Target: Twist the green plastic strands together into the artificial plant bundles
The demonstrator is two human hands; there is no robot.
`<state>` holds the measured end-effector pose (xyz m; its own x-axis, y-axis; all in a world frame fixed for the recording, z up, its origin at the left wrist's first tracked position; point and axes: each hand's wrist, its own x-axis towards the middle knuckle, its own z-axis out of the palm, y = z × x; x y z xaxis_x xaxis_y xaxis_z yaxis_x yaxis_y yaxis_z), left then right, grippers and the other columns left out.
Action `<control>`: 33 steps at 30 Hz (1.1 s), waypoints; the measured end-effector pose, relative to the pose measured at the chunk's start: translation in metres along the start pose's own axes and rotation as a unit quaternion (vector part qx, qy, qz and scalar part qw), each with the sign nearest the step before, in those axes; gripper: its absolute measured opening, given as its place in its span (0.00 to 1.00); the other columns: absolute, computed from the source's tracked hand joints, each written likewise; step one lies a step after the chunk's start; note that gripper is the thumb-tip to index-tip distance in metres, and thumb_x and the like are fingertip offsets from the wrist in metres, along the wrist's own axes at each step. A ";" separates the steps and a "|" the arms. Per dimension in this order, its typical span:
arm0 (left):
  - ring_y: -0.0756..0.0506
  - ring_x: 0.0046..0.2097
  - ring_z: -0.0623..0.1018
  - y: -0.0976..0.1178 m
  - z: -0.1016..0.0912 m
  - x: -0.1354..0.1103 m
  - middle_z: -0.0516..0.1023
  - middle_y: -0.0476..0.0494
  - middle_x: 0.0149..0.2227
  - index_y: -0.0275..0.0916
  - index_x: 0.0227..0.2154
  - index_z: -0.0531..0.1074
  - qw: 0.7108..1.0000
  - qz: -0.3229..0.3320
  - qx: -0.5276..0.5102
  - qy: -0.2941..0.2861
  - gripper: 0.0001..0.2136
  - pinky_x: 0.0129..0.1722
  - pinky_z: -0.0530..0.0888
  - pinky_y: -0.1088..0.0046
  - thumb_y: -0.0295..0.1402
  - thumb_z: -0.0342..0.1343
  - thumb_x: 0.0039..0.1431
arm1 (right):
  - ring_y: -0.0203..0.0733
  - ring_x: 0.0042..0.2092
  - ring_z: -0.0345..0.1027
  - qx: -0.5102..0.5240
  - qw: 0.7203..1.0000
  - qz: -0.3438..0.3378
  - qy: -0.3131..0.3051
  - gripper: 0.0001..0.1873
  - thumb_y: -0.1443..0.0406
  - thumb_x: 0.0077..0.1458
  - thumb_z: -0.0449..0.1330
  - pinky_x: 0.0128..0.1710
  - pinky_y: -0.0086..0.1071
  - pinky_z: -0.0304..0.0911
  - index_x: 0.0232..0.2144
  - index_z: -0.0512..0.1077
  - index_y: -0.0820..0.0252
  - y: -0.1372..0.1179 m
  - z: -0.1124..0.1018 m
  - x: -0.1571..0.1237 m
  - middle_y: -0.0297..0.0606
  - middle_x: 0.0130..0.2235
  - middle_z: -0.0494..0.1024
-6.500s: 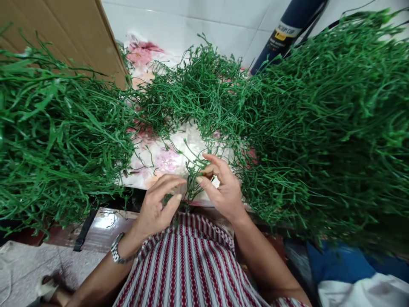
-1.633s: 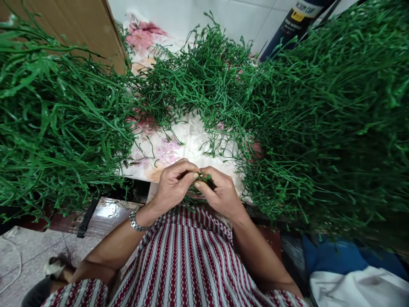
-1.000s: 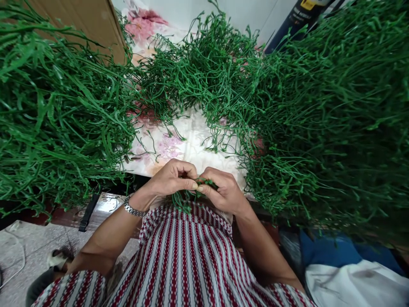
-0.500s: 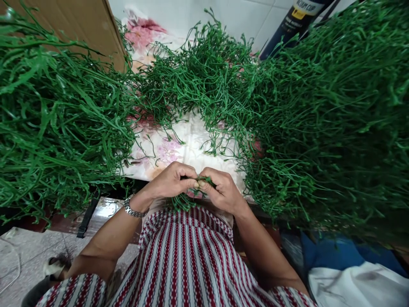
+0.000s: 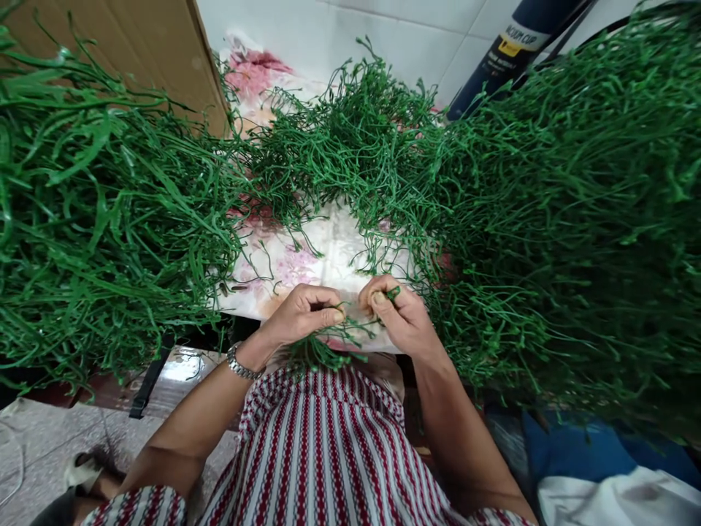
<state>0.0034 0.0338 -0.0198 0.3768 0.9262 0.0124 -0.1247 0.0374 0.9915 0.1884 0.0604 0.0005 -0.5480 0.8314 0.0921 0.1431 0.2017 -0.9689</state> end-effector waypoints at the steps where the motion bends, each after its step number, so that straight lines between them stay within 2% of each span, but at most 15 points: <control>1: 0.55 0.23 0.57 0.000 0.003 0.000 0.59 0.53 0.19 0.33 0.19 0.67 1.000 0.000 0.017 0.016 0.13 0.23 0.55 0.77 0.37 0.56 0.51 | 0.33 0.29 0.60 -0.058 0.998 -0.009 0.018 0.11 0.62 0.60 0.48 0.30 0.28 0.56 0.28 0.64 0.60 -0.003 -0.001 0.001 0.34 0.27 0.66; 4: 0.54 0.24 0.57 0.000 0.012 0.001 0.57 0.53 0.20 0.34 0.18 0.63 0.997 -0.009 0.046 0.057 0.14 0.24 0.55 0.78 0.37 0.55 0.52 | 0.33 0.28 0.60 -0.164 0.986 -0.035 0.021 0.07 0.64 0.59 0.49 0.30 0.27 0.56 0.33 0.65 0.60 -0.008 0.003 0.000 0.32 0.26 0.67; 8: 0.55 0.23 0.53 -0.002 0.016 0.002 0.53 0.55 0.19 0.35 0.16 0.60 0.993 -0.032 0.011 0.113 0.17 0.22 0.52 0.78 0.41 0.55 0.51 | 0.33 0.30 0.62 -0.207 0.976 -0.060 0.019 0.08 0.63 0.56 0.54 0.30 0.26 0.57 0.39 0.62 0.59 -0.004 0.016 -0.004 0.33 0.30 0.69; 11: 0.55 0.22 0.51 -0.003 0.014 0.002 0.50 0.55 0.18 0.35 0.15 0.57 0.995 -0.042 -0.002 0.095 0.19 0.21 0.50 0.77 0.42 0.55 0.51 | 0.36 0.32 0.64 -0.245 0.965 -0.076 0.047 0.10 0.62 0.54 0.57 0.30 0.27 0.58 0.37 0.61 0.59 0.002 0.021 -0.004 0.35 0.32 0.70; 14: 0.55 0.22 0.51 -0.002 0.012 0.000 0.50 0.55 0.17 0.36 0.15 0.56 0.996 -0.045 -0.001 0.077 0.19 0.20 0.49 0.77 0.42 0.53 0.53 | 0.37 0.32 0.65 -0.265 0.958 -0.102 0.044 0.09 0.61 0.54 0.57 0.31 0.28 0.59 0.35 0.62 0.59 0.006 0.021 -0.003 0.36 0.31 0.70; 18: 0.55 0.22 0.55 0.002 0.014 -0.001 0.53 0.54 0.17 0.35 0.15 0.59 0.990 -0.013 0.104 0.098 0.16 0.22 0.53 0.77 0.35 0.50 0.54 | 0.36 0.31 0.64 -0.268 0.957 -0.103 0.031 0.05 0.63 0.56 0.54 0.31 0.28 0.58 0.33 0.64 0.59 0.005 0.020 -0.004 0.35 0.29 0.69; 21: 0.54 0.23 0.57 0.005 0.016 -0.002 0.54 0.53 0.17 0.36 0.14 0.55 0.976 0.018 0.188 0.106 0.15 0.24 0.54 0.76 0.30 0.48 0.54 | 0.36 0.30 0.62 -0.287 0.952 -0.110 0.002 0.02 0.67 0.57 0.52 0.30 0.28 0.57 0.32 0.64 0.59 0.003 0.017 -0.007 0.35 0.28 0.68; 24: 0.55 0.22 0.56 0.007 0.016 -0.002 0.53 0.53 0.17 0.36 0.13 0.51 0.978 0.008 0.194 0.075 0.15 0.23 0.53 0.76 0.28 0.47 0.53 | 0.37 0.30 0.60 -0.317 0.939 -0.120 -0.051 0.04 0.71 0.55 0.50 0.29 0.29 0.54 0.29 0.64 0.59 0.000 0.012 -0.008 0.36 0.28 0.66; 26: 0.55 0.21 0.53 0.008 0.015 -0.002 0.50 0.54 0.16 0.37 0.13 0.50 0.989 -0.015 0.138 0.048 0.16 0.22 0.50 0.75 0.29 0.47 0.52 | 0.36 0.29 0.58 -0.292 0.945 -0.123 -0.080 0.05 0.71 0.54 0.50 0.29 0.29 0.53 0.27 0.63 0.59 -0.002 0.010 -0.007 0.35 0.27 0.65; 29: 0.56 0.20 0.51 0.008 0.016 -0.002 0.50 0.54 0.15 0.37 0.12 0.52 0.998 -0.028 0.027 0.040 0.17 0.20 0.48 0.75 0.33 0.49 0.51 | 0.34 0.27 0.58 -0.164 0.976 -0.116 -0.084 0.07 0.67 0.56 0.51 0.28 0.28 0.54 0.26 0.63 0.60 -0.003 0.011 -0.002 0.33 0.25 0.64; 31: 0.56 0.19 0.52 0.008 0.020 -0.001 0.53 0.54 0.14 0.36 0.11 0.55 0.997 -0.024 -0.025 0.075 0.16 0.20 0.49 0.75 0.34 0.50 0.49 | 0.33 0.26 0.59 -0.057 0.992 -0.093 -0.061 0.09 0.63 0.57 0.50 0.28 0.28 0.55 0.26 0.63 0.60 0.000 0.016 0.000 0.32 0.24 0.65; 33: 0.56 0.19 0.53 0.007 0.027 0.000 0.54 0.54 0.13 0.36 0.10 0.58 0.989 -0.021 -0.058 0.132 0.16 0.20 0.50 0.75 0.34 0.51 0.48 | 0.33 0.26 0.59 0.026 0.997 -0.067 -0.021 0.12 0.60 0.57 0.51 0.27 0.28 0.55 0.25 0.63 0.60 0.004 0.025 0.000 0.32 0.24 0.65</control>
<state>0.0272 0.0243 -0.0093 0.1324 0.9881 -0.0786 -0.2241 0.1071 0.9687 0.1685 0.0486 -0.0086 -0.5931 0.7765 0.2128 0.0247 0.2817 -0.9592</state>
